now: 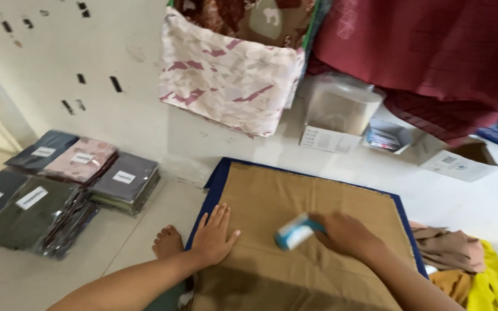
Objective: Using a lint roller to clean a hijab and then folding it on a flat surface
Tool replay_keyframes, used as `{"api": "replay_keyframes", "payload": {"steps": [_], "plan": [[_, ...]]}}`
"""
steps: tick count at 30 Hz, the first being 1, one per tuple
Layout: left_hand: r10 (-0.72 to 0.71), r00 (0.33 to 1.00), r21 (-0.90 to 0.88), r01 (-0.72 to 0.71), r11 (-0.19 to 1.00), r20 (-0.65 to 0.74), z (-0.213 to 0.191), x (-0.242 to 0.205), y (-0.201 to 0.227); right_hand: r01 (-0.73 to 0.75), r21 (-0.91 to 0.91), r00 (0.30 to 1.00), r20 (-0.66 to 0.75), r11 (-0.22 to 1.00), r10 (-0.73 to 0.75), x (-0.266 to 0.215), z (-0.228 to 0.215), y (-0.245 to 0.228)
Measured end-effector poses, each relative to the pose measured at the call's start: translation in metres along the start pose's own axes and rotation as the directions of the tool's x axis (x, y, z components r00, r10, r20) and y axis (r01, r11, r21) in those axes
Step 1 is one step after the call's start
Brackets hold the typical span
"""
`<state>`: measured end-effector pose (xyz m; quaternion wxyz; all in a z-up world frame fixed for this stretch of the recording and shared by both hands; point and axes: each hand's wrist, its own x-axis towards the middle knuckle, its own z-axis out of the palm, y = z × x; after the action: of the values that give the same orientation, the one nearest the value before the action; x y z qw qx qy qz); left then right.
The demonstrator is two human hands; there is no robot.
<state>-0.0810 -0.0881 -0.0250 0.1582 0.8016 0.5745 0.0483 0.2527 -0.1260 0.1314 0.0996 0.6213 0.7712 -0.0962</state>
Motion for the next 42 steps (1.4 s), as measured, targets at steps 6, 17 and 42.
{"api": "replay_keyframes", "payload": {"steps": [6,17,42], "plan": [[-0.005,1.0,0.024,0.006,1.0,-0.003,-0.004,-0.003,0.003,-0.146,-0.113,0.954,0.245,0.983,0.17,-0.083,-0.022,-0.005],[0.005,1.0,0.013,-0.004,1.0,-0.029,0.001,0.0,-0.003,-0.102,0.127,0.985,-0.125,0.987,0.118,0.08,0.003,-0.02],[-0.017,1.0,0.048,0.017,0.999,0.011,0.006,0.005,-0.009,-0.258,-0.071,0.913,0.308,0.964,0.267,-0.082,-0.034,-0.012]]}}
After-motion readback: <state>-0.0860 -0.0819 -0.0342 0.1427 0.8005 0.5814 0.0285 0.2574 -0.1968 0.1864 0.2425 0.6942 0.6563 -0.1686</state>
